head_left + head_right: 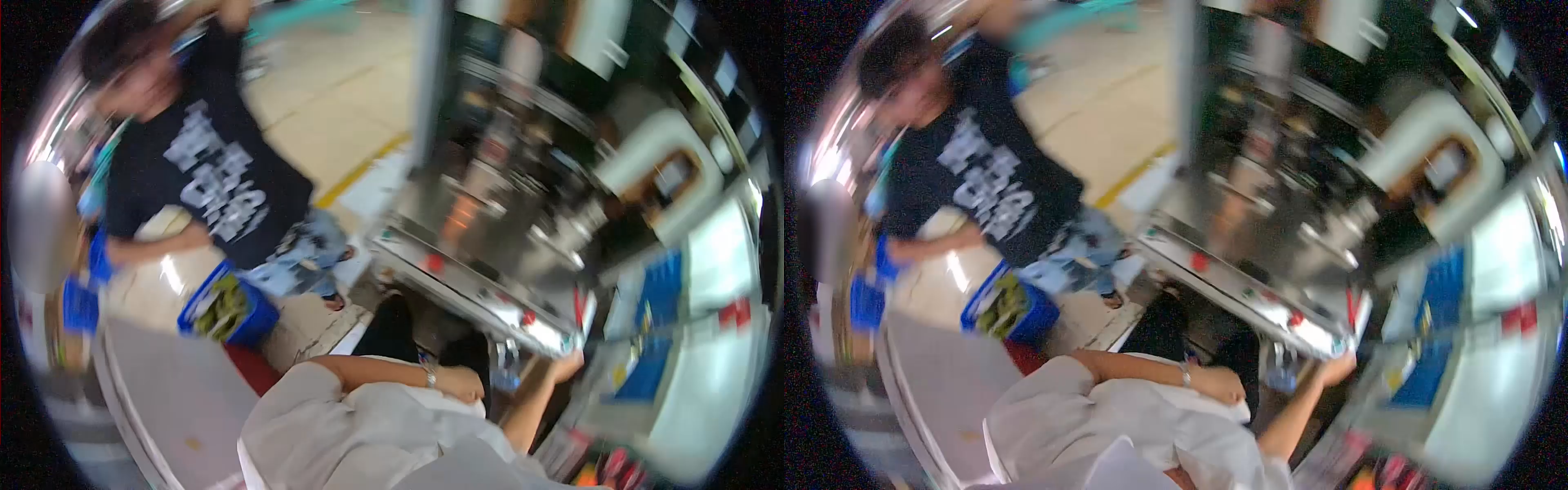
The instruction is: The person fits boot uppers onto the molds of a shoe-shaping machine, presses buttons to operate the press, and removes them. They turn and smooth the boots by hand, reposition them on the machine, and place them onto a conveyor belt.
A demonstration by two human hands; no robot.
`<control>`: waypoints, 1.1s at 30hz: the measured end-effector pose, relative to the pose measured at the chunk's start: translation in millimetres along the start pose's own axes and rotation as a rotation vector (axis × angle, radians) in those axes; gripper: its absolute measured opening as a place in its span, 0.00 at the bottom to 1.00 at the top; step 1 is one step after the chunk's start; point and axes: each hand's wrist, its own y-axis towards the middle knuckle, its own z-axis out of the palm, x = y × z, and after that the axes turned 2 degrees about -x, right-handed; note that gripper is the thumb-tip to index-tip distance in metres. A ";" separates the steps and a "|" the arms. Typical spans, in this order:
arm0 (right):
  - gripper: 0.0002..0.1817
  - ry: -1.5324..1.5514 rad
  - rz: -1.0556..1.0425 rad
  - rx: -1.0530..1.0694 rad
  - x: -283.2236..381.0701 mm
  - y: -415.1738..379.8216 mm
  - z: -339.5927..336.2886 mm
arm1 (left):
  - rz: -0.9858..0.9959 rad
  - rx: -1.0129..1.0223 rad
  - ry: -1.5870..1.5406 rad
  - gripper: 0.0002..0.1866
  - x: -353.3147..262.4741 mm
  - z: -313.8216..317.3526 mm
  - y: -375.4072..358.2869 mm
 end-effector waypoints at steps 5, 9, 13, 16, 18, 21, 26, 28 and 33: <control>0.24 -0.186 0.104 -0.147 -65.0 34.7 27.5 | -0.040 0.010 0.093 0.13 4.2 4.3 2.4; 0.24 -0.131 0.046 -0.187 -67.4 34.3 29.1 | -0.024 -0.018 0.107 0.13 6.7 6.5 3.6; 0.25 -0.138 0.084 -0.174 -48.8 26.0 27.1 | -0.017 -0.018 0.109 0.13 12.5 10.6 2.9; 0.25 -0.139 0.074 -0.170 -54.5 27.2 29.5 | -0.003 -0.012 0.142 0.13 16.1 11.3 2.7; 0.25 -0.148 0.052 -0.163 -56.1 27.2 28.4 | 0.005 -0.016 0.143 0.13 17.7 12.0 2.8; 0.24 -0.112 0.072 -0.176 -49.8 23.8 26.2 | 0.003 -0.032 0.114 0.13 15.2 10.4 -1.4; 0.24 -0.100 0.060 -0.178 -65.7 32.8 32.4 | 0.002 -0.044 0.096 0.13 16.2 8.6 -4.1; 0.25 -0.093 0.055 -0.186 -63.3 31.2 31.3 | -0.019 -0.035 0.082 0.12 14.7 7.3 -4.5; 0.23 -0.123 0.047 -0.184 -69.1 34.1 35.1 | -0.010 -0.014 0.073 0.12 13.9 1.3 -6.0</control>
